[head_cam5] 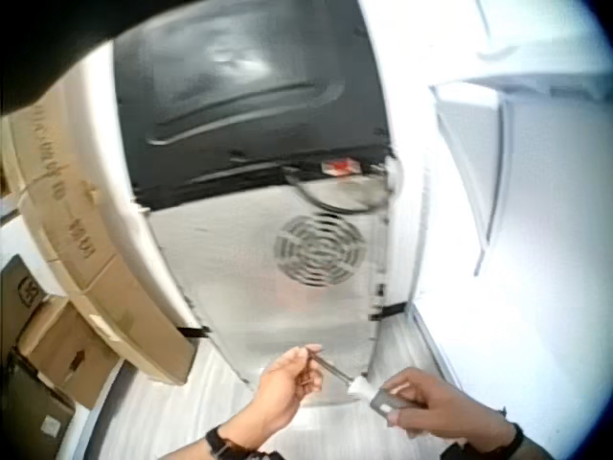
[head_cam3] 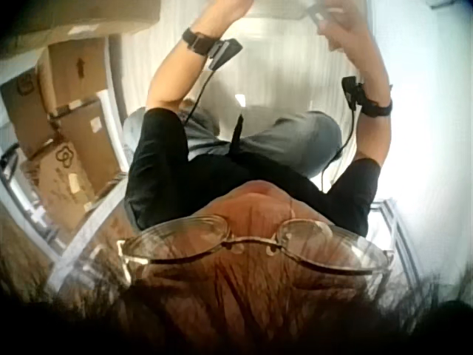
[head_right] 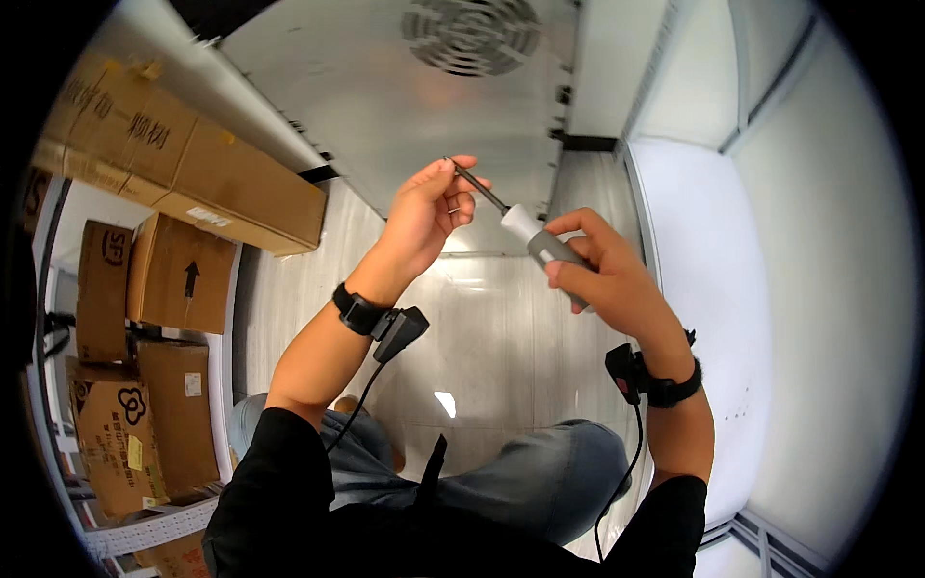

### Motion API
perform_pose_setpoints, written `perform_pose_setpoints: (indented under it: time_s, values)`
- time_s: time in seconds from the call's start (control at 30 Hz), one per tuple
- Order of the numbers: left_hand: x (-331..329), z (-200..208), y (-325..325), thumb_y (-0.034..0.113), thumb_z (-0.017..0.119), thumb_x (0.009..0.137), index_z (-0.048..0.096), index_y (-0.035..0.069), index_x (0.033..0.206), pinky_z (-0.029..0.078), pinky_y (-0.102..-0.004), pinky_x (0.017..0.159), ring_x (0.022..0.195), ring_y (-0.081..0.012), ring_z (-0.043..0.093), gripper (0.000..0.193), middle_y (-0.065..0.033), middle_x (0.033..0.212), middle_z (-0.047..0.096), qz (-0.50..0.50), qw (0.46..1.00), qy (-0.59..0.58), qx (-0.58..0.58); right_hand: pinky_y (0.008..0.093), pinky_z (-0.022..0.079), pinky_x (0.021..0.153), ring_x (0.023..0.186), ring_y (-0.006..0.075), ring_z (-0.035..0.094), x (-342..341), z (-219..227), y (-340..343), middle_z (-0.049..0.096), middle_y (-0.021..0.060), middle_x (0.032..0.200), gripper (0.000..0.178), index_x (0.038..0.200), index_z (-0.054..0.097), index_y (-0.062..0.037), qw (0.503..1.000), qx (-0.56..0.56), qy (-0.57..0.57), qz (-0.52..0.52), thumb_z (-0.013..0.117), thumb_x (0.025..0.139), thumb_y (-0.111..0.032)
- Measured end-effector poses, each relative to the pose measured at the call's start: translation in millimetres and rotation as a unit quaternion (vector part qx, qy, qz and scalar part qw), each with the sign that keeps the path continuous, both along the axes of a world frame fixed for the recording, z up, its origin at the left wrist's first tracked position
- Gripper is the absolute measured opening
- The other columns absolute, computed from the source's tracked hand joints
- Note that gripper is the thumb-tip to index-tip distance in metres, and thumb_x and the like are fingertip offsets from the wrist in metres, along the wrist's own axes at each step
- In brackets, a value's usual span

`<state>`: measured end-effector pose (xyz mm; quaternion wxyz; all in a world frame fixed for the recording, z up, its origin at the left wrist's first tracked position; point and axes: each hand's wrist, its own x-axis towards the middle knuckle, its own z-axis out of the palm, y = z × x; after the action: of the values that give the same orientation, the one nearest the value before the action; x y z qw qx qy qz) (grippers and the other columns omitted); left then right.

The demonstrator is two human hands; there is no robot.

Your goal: The person uses a screwdriver to fasten screws into the back panel of a white appliance, likely a refrigerator or freezer, securing it to a wall or frame. The person repeatedly picks up screws and tightens them at various points along the panel's edge.

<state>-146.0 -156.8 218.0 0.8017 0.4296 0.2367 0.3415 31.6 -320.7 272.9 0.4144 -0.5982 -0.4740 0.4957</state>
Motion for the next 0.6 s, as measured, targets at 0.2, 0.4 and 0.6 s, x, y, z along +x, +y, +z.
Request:
perform_pose_setpoints:
  time_s: [0.2, 0.4, 0.6]
  values:
    - [-71.6, 50.5, 54.2, 0.026, 0.043, 0.100, 0.054, 0.003, 0.111, 0.044, -0.0230, 0.060, 0.063, -0.0085, 0.051, 0.028, -0.0077, 0.086, 0.063, 0.020, 0.999, -0.022, -0.013, 0.0237, 0.040, 0.065, 0.070, 0.0076, 0.055, -94.8, 41.6, 50.1, 0.064, 0.0046, 0.077, 0.039, 0.121, 0.045, -0.0060, 0.999, 0.015, 0.036, 0.007, 0.061, 0.087, -0.016]
    - [-109.9, 62.1, 95.1, 0.024, 0.041, 0.100, 0.055, 0.002, 0.117, 0.041, -0.0219, 0.059, 0.061, -0.0069, 0.047, 0.030, -0.0030, 0.080, 0.061, -0.015, 1.000, 0.011, 0.023, 0.0241, 0.045, 0.053, 0.068, 0.0092, 0.056, -187.2, 27.2, 75.2, 0.063, 0.0089, 0.083, 0.035, 0.122, 0.044, -0.0066, 0.973, 0.025, 0.191, -0.126, 0.055, 0.091, -0.019]
    - [-110.0, 62.9, 114.6, 0.017, 0.039, 0.098, 0.057, 0.003, 0.119, 0.039, -0.0214, 0.059, 0.061, -0.0064, 0.044, 0.030, -0.0005, 0.076, 0.059, -0.069, 0.996, 0.028, 0.057, 0.0245, 0.045, 0.051, 0.068, 0.0090, 0.055, -225.0, 19.6, 86.7, 0.062, 0.0081, 0.082, 0.032, 0.122, 0.044, -0.0079, 0.949, 0.060, 0.223, -0.216, 0.051, 0.093, -0.019]
